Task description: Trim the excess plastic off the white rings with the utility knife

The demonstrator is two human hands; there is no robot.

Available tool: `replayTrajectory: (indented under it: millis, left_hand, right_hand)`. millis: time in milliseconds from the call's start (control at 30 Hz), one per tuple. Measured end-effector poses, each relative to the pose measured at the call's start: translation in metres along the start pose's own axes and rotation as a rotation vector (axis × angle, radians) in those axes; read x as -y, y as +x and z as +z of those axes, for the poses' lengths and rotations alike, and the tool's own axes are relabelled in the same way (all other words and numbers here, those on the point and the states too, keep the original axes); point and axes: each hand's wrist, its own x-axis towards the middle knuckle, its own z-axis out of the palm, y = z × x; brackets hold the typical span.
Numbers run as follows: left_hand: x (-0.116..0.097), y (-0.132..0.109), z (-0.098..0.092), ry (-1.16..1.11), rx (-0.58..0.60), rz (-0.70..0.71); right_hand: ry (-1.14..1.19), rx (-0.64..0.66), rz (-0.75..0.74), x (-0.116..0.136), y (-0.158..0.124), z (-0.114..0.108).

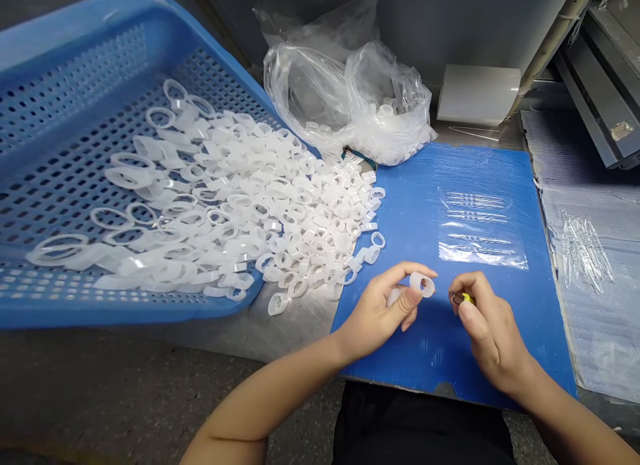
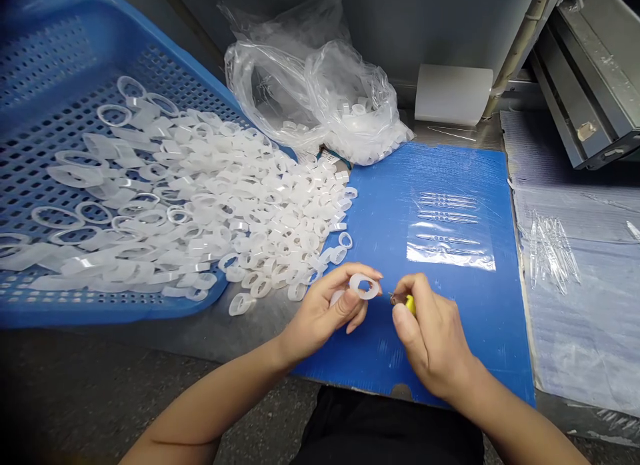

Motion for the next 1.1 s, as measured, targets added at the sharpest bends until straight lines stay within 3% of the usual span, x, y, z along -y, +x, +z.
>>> replayTrajectory:
  millis: [133, 533, 933, 1100]
  left_hand:
    - [-0.0024, -0.0026, 0.0003, 0.172, -0.007, 0.125]
    - [-0.0024, -0.0023, 0.0003, 0.42, -0.03, 0.351]
    - [-0.0062, -0.0029, 0.0013, 0.493, -0.028, 0.359]
    - [-0.0075, -0.0033, 0.0016, 0.435, -0.024, 0.287]
  right_hand:
    - [-0.151, 0.075, -0.077, -0.001, 0.0017, 0.0034]
    - [-0.208, 0.047, -0.153, -0.0017, 0.0033, 0.0064]
    - [-0.269, 0.029, -0.151, -0.005, 0.002, 0.0067]
    - [-0.329, -0.025, -0.218, -0.0067, 0.0022, 0.0078]
